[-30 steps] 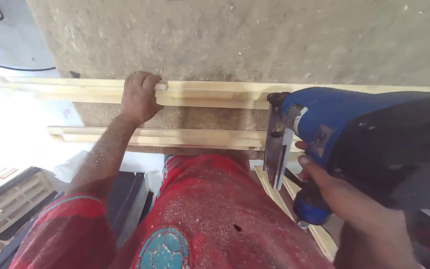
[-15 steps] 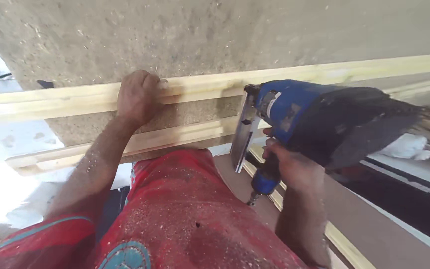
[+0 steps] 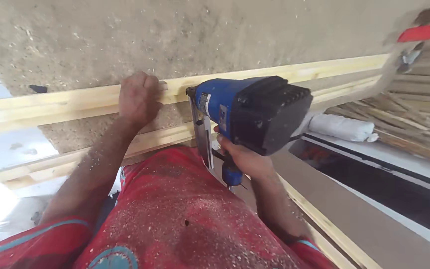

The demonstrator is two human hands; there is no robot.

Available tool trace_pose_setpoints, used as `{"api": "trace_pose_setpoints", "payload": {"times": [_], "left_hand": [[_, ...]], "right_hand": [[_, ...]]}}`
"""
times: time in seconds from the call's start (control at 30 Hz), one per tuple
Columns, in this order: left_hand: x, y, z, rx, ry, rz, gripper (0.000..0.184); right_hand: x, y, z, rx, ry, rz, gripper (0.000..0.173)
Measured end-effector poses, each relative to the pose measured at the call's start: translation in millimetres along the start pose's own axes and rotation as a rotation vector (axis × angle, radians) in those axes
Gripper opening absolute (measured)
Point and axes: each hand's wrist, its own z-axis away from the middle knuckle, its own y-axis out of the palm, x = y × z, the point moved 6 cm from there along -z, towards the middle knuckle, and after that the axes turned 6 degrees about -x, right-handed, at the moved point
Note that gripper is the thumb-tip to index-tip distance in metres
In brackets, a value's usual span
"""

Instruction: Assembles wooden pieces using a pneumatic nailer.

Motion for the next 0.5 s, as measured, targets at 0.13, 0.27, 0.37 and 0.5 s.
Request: {"api": "trace_pose_setpoints", "payload": {"times": [0.13,0.27,0.37,0.5], "left_hand": [[-1,3,1,-0.002,0.038,0.031,0.059],[3,-1,6,0.003,0.052,0.023,0.060],[6,-7,4,0.033,0.085,0.065,0.045],[44,-39,21,-0.035,0.101,0.041,0.028]], "right_hand": [[10,0,1,-0.015,-0.007,0.157,0.017],[20,11,4,0.055,0.000,0.169,0.027],[20,17,7,0.083,0.018,0.169,0.033],[19,12,4,0.065,0.014,0.128,0.031]]}}
